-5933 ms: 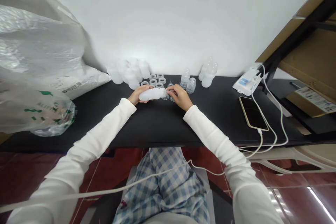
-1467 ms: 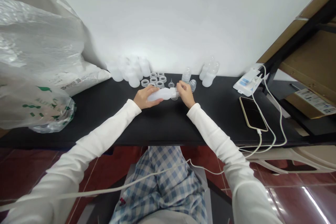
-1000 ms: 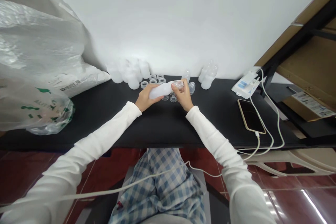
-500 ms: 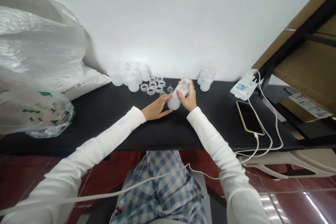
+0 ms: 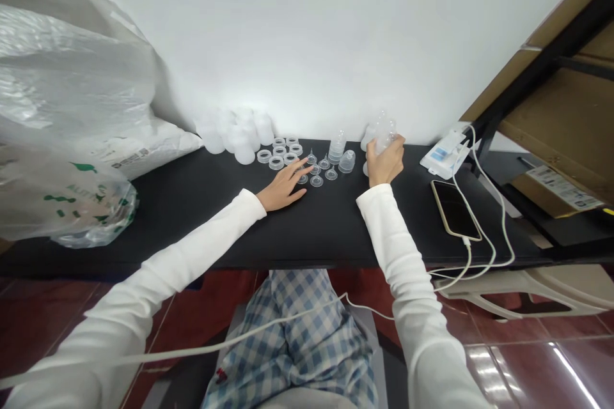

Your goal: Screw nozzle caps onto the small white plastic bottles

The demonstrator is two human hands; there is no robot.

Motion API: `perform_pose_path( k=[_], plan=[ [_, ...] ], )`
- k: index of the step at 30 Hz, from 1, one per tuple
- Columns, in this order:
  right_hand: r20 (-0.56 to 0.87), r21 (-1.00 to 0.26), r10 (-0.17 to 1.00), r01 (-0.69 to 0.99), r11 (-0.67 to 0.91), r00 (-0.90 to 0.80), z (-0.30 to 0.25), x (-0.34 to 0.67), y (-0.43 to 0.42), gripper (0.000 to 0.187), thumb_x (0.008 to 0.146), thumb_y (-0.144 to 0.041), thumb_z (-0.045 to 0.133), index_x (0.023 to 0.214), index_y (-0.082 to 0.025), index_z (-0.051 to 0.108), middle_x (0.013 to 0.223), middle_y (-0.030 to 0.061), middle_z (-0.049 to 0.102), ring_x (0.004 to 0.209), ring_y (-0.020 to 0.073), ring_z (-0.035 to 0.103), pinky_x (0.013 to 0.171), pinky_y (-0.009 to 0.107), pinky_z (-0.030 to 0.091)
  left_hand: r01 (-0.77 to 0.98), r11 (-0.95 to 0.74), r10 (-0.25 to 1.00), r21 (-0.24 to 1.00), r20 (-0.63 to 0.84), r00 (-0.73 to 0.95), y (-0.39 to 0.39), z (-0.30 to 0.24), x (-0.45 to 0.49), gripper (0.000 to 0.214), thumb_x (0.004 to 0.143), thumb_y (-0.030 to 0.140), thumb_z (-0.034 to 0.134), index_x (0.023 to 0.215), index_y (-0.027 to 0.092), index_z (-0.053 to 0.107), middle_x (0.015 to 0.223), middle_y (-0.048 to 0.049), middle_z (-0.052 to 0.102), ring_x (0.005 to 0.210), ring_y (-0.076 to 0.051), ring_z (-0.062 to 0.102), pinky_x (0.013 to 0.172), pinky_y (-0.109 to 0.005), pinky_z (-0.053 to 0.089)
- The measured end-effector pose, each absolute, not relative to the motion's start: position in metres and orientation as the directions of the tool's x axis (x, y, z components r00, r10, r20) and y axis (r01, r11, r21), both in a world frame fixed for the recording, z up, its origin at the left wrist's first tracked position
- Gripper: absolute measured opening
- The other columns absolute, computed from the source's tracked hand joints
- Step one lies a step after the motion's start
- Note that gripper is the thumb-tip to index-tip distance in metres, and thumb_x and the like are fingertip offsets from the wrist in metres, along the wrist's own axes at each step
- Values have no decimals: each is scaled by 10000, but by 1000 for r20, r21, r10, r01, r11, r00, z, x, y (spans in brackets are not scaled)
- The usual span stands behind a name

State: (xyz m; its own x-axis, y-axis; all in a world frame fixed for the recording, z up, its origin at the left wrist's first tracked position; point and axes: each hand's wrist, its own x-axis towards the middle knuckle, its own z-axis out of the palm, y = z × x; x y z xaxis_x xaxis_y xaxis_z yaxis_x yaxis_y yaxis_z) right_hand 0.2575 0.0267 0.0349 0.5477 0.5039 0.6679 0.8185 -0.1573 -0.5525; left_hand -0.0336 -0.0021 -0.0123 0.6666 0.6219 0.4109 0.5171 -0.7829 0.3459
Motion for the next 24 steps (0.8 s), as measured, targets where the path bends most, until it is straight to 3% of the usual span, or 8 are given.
perform_pose_path(
  k=[3, 8, 12, 15, 19, 22, 24],
  plan=[
    [655, -550, 533, 821, -150, 536, 25, 267, 33, 535, 918, -524, 482, 1287, -141, 429, 1226, 223, 612, 1189, 349, 613, 969, 544, 518, 517, -773, 635, 369, 441, 634, -2, -13, -34, 592, 965, 336, 503, 1521, 204, 349, 1591, -185, 347, 1501, -330, 336, 1194, -547, 348],
    [661, -534, 601, 844, -44, 450, 14, 282, 41, 611, 934, -506, 477, 1378, -106, 349, 1383, 255, 497, 1331, 339, 520, 1045, 525, 481, 511, -758, 652, 407, 447, 612, 3, -13, -38, 414, 953, 277, 493, 1350, 164, 517, 1305, -169, 543, 1264, -287, 546, 1120, -482, 448],
    [674, -510, 644, 859, 50, 363, 7, 292, 48, 645, 924, -514, 491, 1381, -86, 335, 1384, 279, 449, 1344, 345, 486, 1073, 533, 449, 498, -750, 658, 435, 423, 623, 5, -12, -39, 317, 955, 277, 494, 1239, 178, 594, 1223, -136, 580, 1187, -263, 571, 1087, -443, 471],
    [672, -490, 644, 871, 17, 366, 5, 293, 50, 684, 897, -553, 518, 1377, -99, 342, 1352, 266, 456, 1317, 364, 482, 1064, 580, 427, 489, -742, 666, 459, 419, 617, 6, -11, -40, 259, 959, 257, 498, 1170, 187, 630, 1204, -119, 613, 1171, -260, 568, 1080, -444, 462],
    [720, -505, 522, 861, -59, 457, 12, 289, 45, 748, 874, -609, 540, 1381, -100, 330, 1280, 242, 469, 1255, 374, 490, 1039, 641, 395, 464, -695, 711, 549, 430, 557, 6, -9, -40, 184, 943, 262, 553, 1049, 196, 688, 1071, -91, 635, 1054, -228, 596, 1028, -418, 480],
    [800, -507, 361, 862, -20, 479, 17, 284, 39, 572, 955, -566, 411, 1327, -133, 371, 1267, 229, 457, 1215, 347, 496, 1020, 647, 393, 365, -610, 776, 703, 437, 455, 7, -6, -40, 183, 907, 320, 621, 1005, 197, 714, 1020, -70, 641, 952, -184, 615, 912, -343, 516],
    [863, -452, 292, 888, 85, 412, 17, 276, 35, 459, 987, -516, 337, 1248, -149, 424, 1216, 206, 485, 1124, 316, 533, 976, 616, 428, 249, -506, 839, 826, 404, 364, 8, -4, -40, 230, 874, 386, 663, 989, 194, 714, 1012, -60, 664, 911, -162, 630, 832, -295, 517]
  ],
)
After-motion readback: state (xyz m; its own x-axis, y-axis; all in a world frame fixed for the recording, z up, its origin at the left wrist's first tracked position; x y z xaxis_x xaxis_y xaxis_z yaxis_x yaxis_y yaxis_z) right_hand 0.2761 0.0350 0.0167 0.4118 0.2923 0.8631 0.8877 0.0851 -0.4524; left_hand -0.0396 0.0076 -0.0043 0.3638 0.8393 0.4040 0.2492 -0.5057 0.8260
